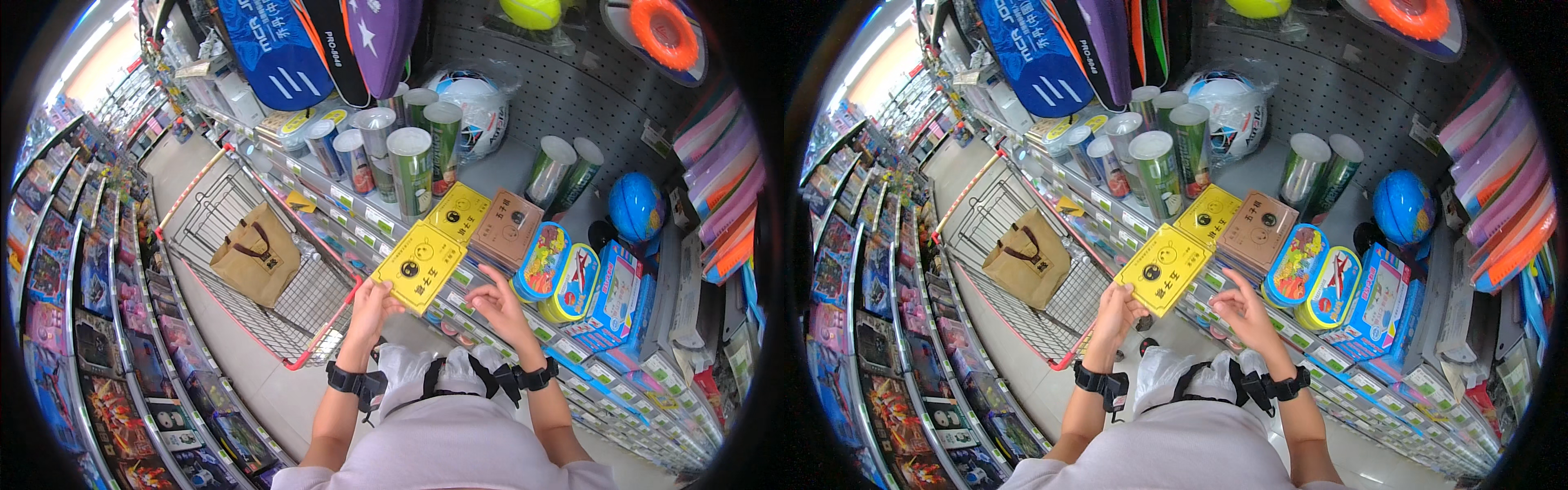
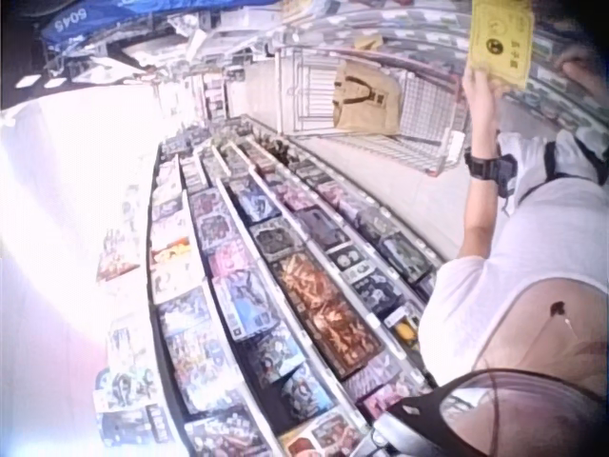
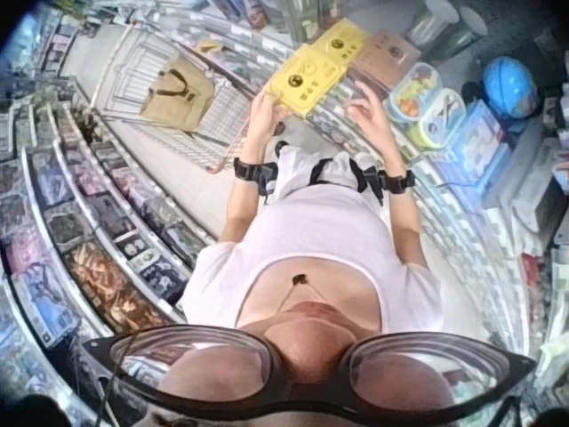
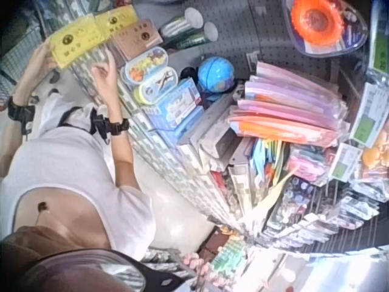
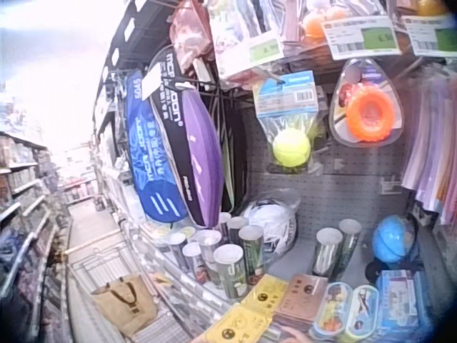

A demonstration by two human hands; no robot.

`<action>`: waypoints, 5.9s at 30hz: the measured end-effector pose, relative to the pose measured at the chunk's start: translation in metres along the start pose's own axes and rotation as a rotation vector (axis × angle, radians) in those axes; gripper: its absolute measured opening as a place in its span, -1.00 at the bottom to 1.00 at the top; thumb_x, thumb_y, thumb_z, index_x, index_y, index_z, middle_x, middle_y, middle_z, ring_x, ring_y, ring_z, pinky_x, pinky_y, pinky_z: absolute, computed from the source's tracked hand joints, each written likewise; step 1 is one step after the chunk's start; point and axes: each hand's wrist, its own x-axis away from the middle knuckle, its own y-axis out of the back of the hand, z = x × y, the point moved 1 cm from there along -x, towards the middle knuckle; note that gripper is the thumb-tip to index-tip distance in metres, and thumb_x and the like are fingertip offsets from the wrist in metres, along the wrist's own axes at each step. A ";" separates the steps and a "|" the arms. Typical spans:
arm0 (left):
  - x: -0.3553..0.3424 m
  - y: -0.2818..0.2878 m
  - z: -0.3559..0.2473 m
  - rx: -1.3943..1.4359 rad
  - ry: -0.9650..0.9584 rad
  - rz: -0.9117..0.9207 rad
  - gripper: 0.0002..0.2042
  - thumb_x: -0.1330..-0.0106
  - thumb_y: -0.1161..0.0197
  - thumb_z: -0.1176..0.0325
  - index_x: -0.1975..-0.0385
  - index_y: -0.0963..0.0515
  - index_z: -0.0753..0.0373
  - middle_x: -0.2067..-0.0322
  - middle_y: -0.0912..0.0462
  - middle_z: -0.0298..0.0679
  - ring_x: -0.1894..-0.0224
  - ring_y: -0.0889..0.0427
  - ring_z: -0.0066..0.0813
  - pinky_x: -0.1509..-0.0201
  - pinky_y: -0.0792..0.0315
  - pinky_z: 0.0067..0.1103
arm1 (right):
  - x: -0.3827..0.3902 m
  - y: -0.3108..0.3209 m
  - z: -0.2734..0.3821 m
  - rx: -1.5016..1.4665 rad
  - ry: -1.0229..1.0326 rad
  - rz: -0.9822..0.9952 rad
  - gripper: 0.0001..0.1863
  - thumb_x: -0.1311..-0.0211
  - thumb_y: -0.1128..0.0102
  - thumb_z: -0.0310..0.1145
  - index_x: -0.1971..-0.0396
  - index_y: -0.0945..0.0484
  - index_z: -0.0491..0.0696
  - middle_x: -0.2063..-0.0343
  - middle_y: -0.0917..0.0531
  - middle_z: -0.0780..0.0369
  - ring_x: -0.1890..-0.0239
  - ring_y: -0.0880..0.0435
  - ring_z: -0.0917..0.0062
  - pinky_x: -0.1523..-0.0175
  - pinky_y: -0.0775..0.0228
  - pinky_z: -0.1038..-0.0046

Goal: The person selects multiple boxed items from a supermarket shelf one by one, turning each one over to see the back before placing it into the shopping cart.

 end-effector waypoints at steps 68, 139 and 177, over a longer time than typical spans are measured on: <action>0.039 -0.022 -0.007 -0.097 0.131 0.448 -0.49 -0.24 0.14 0.07 -0.03 -0.13 0.36 0.06 -0.31 -0.20 0.02 -0.31 -0.51 -0.04 -0.22 -0.58 | 0.025 0.001 -0.010 -0.136 -0.021 -0.227 -0.68 -0.02 -0.13 -0.36 0.28 -0.40 -0.28 0.45 -0.55 0.23 0.46 -0.48 0.73 0.37 -0.31 0.71; 0.050 -0.011 -0.017 -0.299 0.128 0.427 -0.52 0.19 -0.11 0.52 0.13 -0.30 0.42 0.22 -0.44 -0.27 0.16 -0.40 -0.58 0.07 -0.27 -0.64 | 0.038 -0.012 0.002 -0.134 -0.101 -0.103 -0.70 -0.13 0.04 -0.26 0.38 -0.36 -0.25 0.70 -0.49 0.24 0.80 -0.44 0.68 0.77 -0.24 0.71; 0.037 0.129 -0.017 0.005 0.276 -0.116 -0.59 0.04 -0.19 0.44 0.14 -0.28 0.20 0.33 -0.49 -0.26 0.35 -0.45 -0.62 0.33 -0.31 -0.71 | -0.083 -0.127 -0.070 -0.083 -0.509 0.479 -0.34 -0.06 -0.03 -0.43 -0.14 0.07 -0.05 0.21 -0.41 0.15 0.30 -0.41 0.66 0.19 -0.25 0.62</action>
